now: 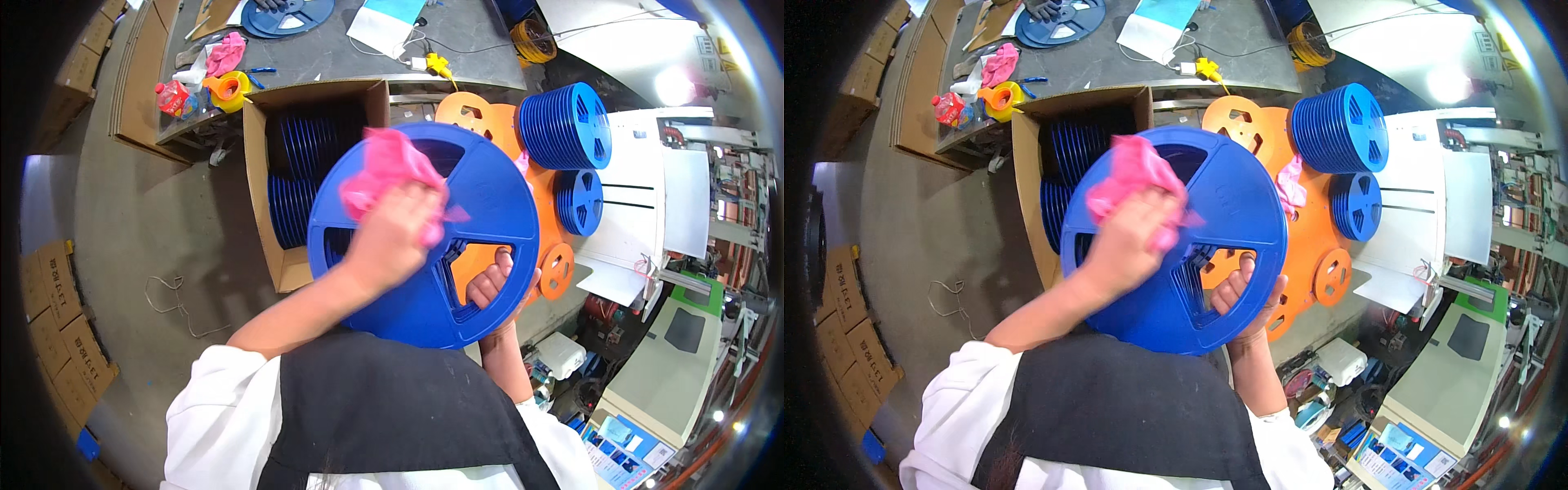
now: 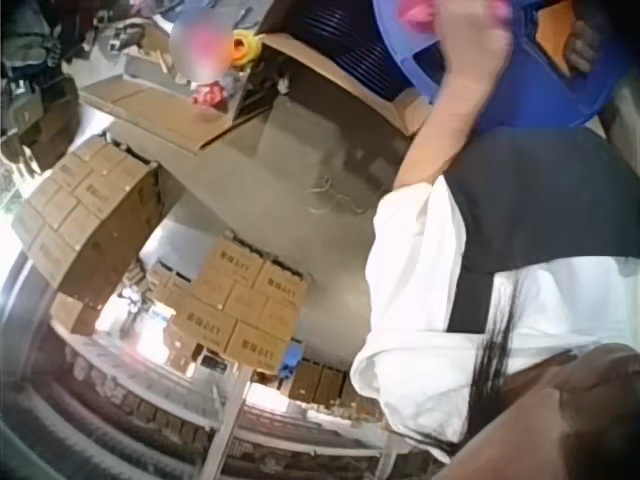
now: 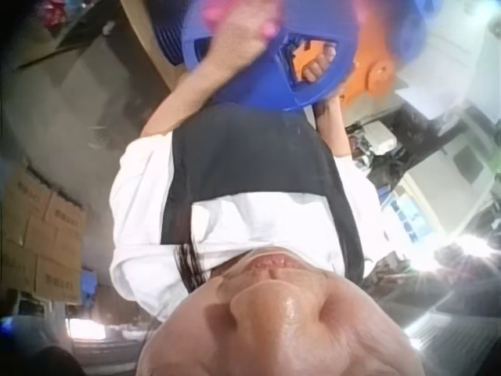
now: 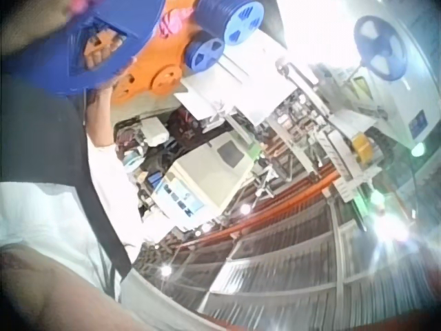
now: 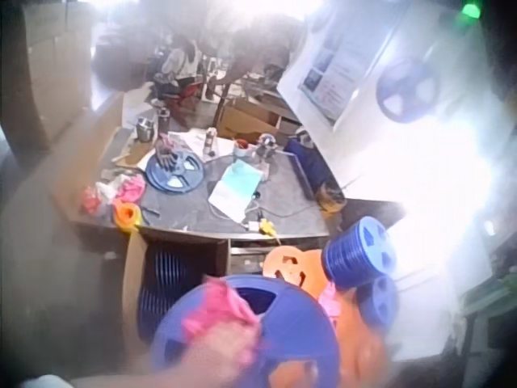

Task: The person wipes multiple blue plastic spools with a pink cloth, one at a time, then places them into a cardboard box. After filling the box, the person closes the flaps and seals the box with tape.

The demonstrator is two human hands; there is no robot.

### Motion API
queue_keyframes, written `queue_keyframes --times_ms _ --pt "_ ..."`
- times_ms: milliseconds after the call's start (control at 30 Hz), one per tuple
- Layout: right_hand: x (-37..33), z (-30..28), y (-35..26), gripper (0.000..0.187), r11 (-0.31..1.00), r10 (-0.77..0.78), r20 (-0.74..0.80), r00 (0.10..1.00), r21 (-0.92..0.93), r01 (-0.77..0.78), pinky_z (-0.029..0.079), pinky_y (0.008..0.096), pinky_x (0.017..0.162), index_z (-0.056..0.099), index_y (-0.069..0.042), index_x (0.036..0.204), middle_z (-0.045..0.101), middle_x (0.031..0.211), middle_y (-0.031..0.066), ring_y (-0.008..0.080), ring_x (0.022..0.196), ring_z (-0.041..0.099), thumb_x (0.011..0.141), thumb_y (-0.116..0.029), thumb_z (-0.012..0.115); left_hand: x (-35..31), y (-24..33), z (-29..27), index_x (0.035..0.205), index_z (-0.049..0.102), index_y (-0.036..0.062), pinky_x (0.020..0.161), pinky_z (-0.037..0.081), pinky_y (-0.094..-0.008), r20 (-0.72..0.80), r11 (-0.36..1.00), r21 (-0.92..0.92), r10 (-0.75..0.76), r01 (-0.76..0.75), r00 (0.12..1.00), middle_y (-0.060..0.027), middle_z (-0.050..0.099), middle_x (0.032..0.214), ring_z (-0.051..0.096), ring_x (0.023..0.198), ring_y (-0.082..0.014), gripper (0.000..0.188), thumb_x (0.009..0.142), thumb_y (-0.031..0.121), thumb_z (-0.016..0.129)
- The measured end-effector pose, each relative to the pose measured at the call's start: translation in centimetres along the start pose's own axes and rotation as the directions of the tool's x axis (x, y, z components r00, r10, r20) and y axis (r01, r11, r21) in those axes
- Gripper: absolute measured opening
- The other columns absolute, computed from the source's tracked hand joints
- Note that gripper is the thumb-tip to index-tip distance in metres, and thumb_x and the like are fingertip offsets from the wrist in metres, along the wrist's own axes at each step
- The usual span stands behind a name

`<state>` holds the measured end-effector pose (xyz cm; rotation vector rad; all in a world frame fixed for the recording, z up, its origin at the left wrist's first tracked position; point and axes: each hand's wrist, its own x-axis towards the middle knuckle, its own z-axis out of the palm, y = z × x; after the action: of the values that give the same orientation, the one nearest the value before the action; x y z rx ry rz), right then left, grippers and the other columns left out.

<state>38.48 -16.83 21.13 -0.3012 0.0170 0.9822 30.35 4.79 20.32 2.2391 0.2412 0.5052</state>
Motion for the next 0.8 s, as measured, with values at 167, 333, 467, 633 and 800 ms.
queue_keyframes --times_ms 167,333,467,633,800 --pt "-2.7 0.8 -0.2 0.053 0.996 -0.001 -0.052 0.999 -0.088 -0.003 0.028 0.0264 0.048 0.044 -0.011 0.101 0.031 0.06 -0.0049 0.0086 0.05 0.031 0.087 -0.059 0.062 -1.1 2.7 1.8 0.131 0.056 0.0059 0.103 0.043 -0.0415 0.094 0.97 -0.173 0.189 -0.171 0.978 -0.0225 0.056 0.131 0.055 0.122 -0.0331 0.054 0.078 0.001 0.059" --pt "-3.7 0.8 -1.0 0.052 0.992 -0.017 -0.05 0.999 -0.122 0.01 0.028 0.0266 0.049 0.043 -0.013 0.098 0.032 0.061 -0.0054 0.0087 0.05 0.031 0.087 -0.06 0.061 -1.6 -2.6 2.3 0.128 0.059 0.0048 0.105 0.041 -0.0392 0.114 0.955 -0.292 -0.017 0.05 0.993 -0.0166 0.059 0.13 0.054 0.124 -0.0313 0.054 0.076 -0.006 0.058" --pt "-4.2 0.3 -1.6 0.049 0.997 -0.012 -0.008 1.0 -0.079 0.011 0.027 0.026 0.048 0.043 -0.013 0.093 0.032 0.06 -0.0057 0.0082 0.05 0.031 0.087 -0.058 0.062 -4.8 2.9 0.7 0.12 0.064 0.0072 0.099 0.047 -0.0398 0.159 0.918 -0.318 0.299 -0.238 0.941 -0.0173 0.061 0.125 0.058 0.119 -0.0314 0.048 0.073 -0.003 0.063" --pt "-5.1 -0.6 -2.5 0.046 0.996 -0.086 0.003 0.996 -0.025 0.086 0.027 0.0254 0.046 0.043 -0.012 0.089 0.033 0.059 -0.0057 0.0081 0.048 0.032 0.089 -0.053 0.064 -7.4 -5.3 -2.5 0.12 0.064 0.0091 0.095 0.049 -0.0381 0.289 0.994 0.082 0.045 -0.071 0.956 -0.0129 0.064 0.119 0.061 0.113 -0.0294 0.049 0.072 0.001 0.069" --pt "-5.4 -1.2 -3.3 0.044 0.989 -0.132 0.062 0.989 0.074 0.127 0.029 0.0247 0.044 0.042 -0.013 0.085 0.035 0.057 -0.0056 0.0082 0.047 0.034 0.089 -0.051 0.064 -9.8 -7.9 -3.8 0.124 0.062 0.0127 0.094 0.05 -0.0391 -0.146 0.955 0.133 -0.244 0.263 0.959 -0.014 0.058 0.13 0.059 0.113 -0.035 0.057 0.071 -0.007 0.066"
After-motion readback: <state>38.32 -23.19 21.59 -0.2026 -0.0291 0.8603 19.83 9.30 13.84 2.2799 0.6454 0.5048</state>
